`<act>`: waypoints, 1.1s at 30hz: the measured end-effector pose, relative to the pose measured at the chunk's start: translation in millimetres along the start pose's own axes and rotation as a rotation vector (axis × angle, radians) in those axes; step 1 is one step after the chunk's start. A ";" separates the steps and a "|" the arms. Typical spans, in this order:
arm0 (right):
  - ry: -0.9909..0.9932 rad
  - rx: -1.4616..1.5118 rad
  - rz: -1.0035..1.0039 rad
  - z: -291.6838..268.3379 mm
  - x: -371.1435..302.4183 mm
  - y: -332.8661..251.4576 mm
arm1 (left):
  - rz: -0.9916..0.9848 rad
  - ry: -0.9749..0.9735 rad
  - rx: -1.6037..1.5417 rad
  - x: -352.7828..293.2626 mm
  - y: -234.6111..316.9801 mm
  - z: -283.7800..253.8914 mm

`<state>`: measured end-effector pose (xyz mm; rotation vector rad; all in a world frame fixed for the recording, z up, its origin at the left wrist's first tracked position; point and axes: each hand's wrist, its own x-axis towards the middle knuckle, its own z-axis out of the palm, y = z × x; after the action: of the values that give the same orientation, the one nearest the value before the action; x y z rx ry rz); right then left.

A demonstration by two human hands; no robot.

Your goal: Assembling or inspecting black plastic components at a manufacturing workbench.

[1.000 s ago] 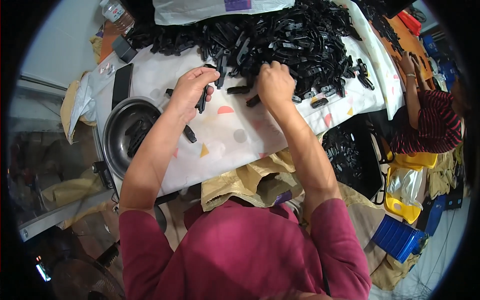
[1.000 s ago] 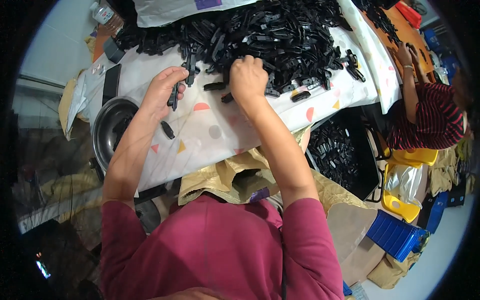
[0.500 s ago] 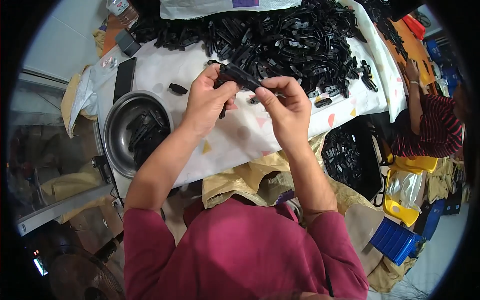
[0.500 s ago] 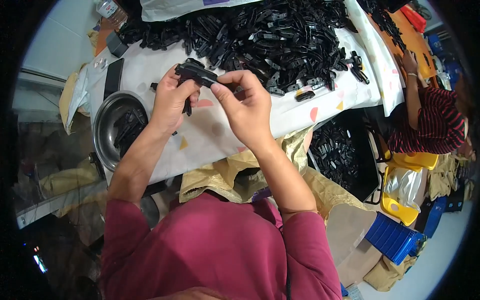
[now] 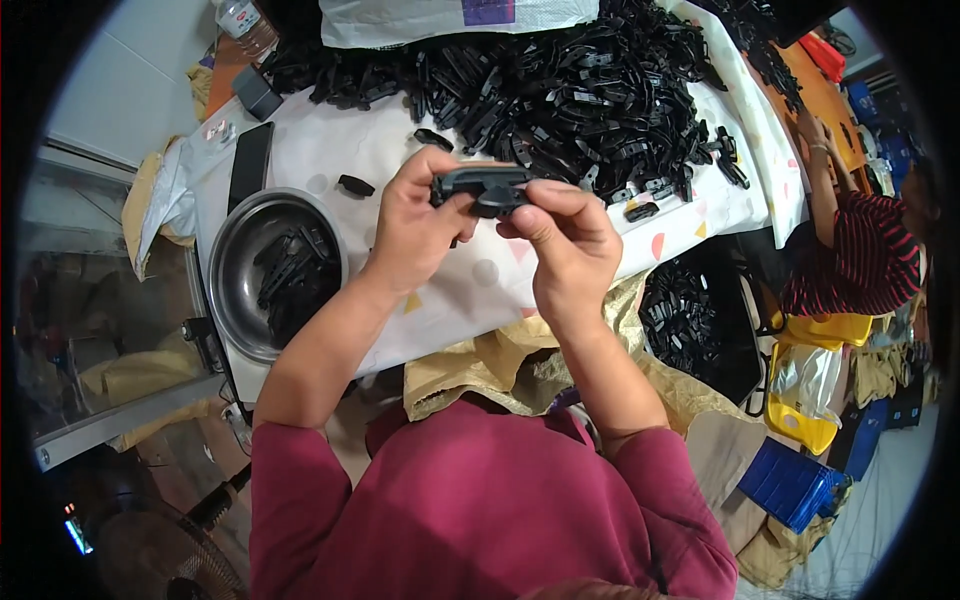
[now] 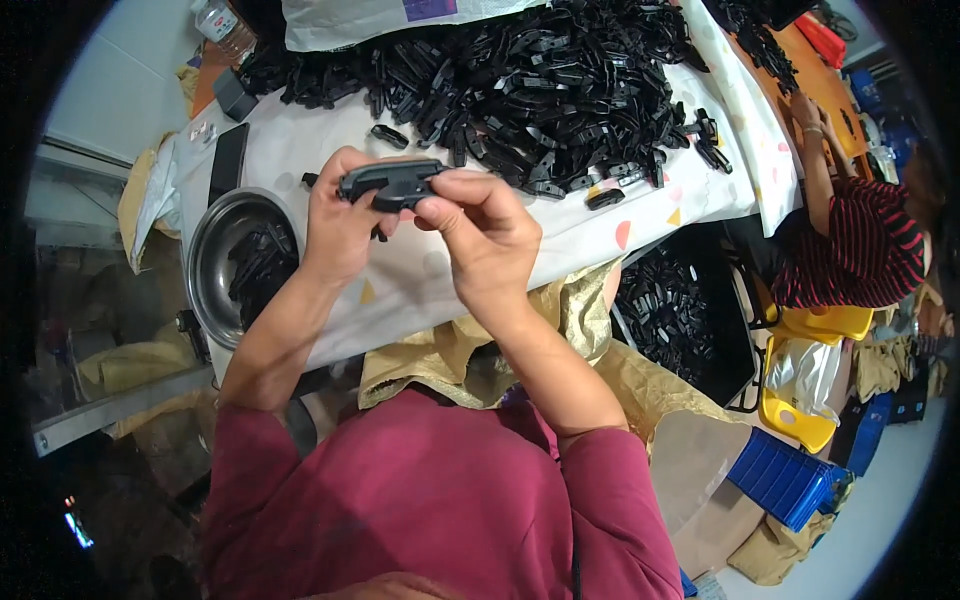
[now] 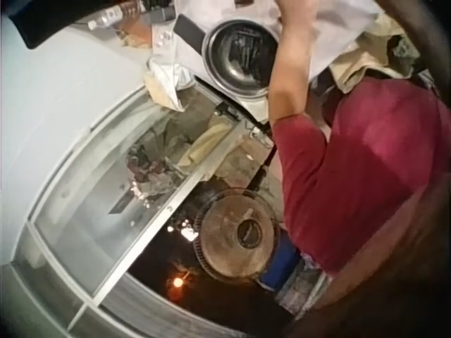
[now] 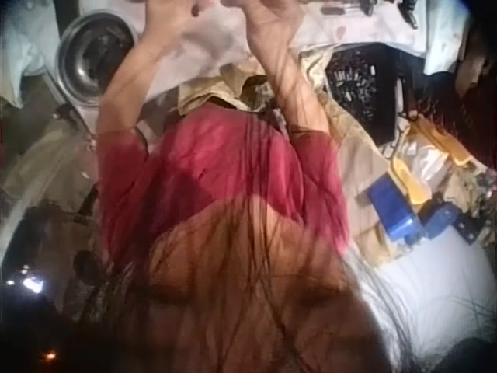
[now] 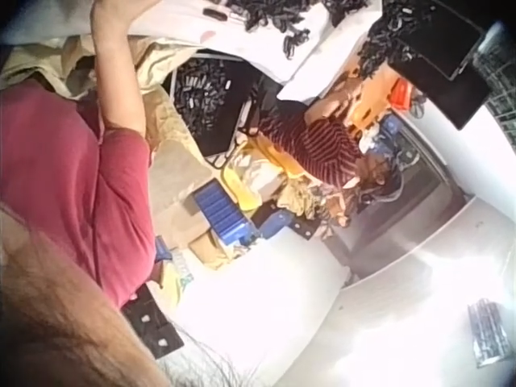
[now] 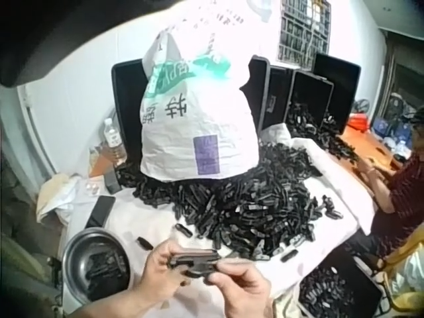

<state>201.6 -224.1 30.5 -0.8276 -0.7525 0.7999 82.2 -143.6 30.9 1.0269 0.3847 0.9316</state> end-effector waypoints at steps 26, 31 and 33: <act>-0.201 -0.566 0.052 -10.7 -31.7 10.6 | 0.504 -0.144 0.710 -30.1 -9.0 -12.6; -0.322 -0.806 -0.082 -7.5 -19.7 12.8 | 0.151 -0.059 0.590 -40.6 -7.2 -21.8; -0.354 -0.872 -0.016 -5.4 -13.7 14.8 | 0.013 0.021 0.455 -38.2 -13.2 -33.1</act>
<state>194.9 -230.9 12.0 -1.4677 -1.4674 0.5940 44.5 -158.6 -2.0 1.4349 0.6270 0.8860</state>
